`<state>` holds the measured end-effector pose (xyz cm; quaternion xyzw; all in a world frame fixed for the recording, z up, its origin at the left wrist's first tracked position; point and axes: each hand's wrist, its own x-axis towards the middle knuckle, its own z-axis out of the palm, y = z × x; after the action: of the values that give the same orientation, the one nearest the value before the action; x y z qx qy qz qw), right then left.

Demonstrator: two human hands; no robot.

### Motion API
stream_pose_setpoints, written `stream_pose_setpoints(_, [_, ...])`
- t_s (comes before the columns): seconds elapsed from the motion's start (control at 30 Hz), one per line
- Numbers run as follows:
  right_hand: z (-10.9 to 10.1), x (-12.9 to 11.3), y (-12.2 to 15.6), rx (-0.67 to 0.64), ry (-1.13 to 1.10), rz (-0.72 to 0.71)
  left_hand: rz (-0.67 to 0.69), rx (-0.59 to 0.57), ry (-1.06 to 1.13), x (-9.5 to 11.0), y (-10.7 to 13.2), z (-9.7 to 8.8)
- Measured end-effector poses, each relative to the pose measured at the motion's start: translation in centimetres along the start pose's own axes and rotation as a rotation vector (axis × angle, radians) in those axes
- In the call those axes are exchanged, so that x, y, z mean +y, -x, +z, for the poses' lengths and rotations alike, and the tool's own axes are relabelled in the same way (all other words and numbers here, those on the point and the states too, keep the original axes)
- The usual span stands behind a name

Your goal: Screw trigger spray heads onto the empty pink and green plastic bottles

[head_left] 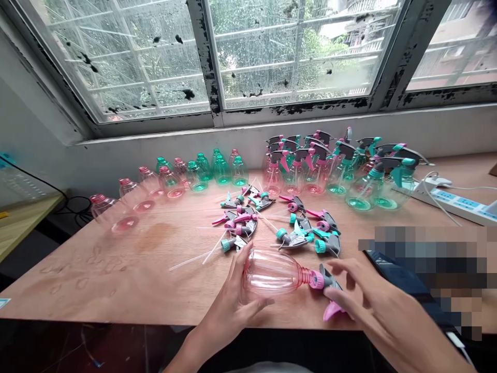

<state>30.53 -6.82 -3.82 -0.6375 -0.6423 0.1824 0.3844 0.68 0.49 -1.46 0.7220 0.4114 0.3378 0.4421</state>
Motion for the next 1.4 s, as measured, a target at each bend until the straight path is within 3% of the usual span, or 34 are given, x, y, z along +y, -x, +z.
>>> stream_pose_setpoints(0.1, [1.3, -0.9, -2.4, -0.06, 0.149, 0.017, -0.008, 0.011, 0.009, 0.4, 0.0, 0.1])
stream_pose_setpoints(0.23, [2.1, -1.6, -3.4, -0.151, 0.061, 0.097, -0.032, 0.029, 0.059, 0.5, 0.1, 0.1])
stream_pose_setpoints(0.33, [2.3, -1.8, -3.6, -0.121, -0.168, 0.181, -0.063, 0.019, 0.116, 0.2, 0.2, 0.1])
stream_pose_setpoints(0.4, [2.6, -2.0, -3.8, -0.11, -0.433, 0.25, -0.073, 0.009, 0.149, 0.0, 0.2, 0.1])
stream_pose_setpoints(0.53, [3.5, -2.6, -4.1, -0.204, -0.978, 0.39, -0.095, 0.041, 0.255, -0.2, 0.1, 0.2])
stream_pose_setpoints(0.63, [3.7, -2.9, -4.3, -0.206, -1.113, 0.448, -0.137, 0.067, 0.332, -0.2, 0.1, 0.2])
stream_pose_setpoints(0.77, [3.6, -2.6, -4.3, -0.296, -1.173, 0.487, -0.102, 0.035, 0.301, -0.3, 0.0, 0.0])
stream_pose_setpoints(1.0, [4.4, -2.7, -3.4, -0.348, -0.961, 0.306, -0.044, -0.014, 0.288, -1.2, 0.3, -0.2])
stream_pose_setpoints(1.2, [5.0, -2.7, -3.0, -0.211, -0.876, 0.254, -0.045, 0.002, 0.395, -0.7, 0.6, -0.3])
stream_pose_setpoints(1.4, [4.8, -2.5, -3.1, -0.258, -0.877, 0.233, -0.125, -0.064, 0.426, -1.2, 0.7, -0.6])
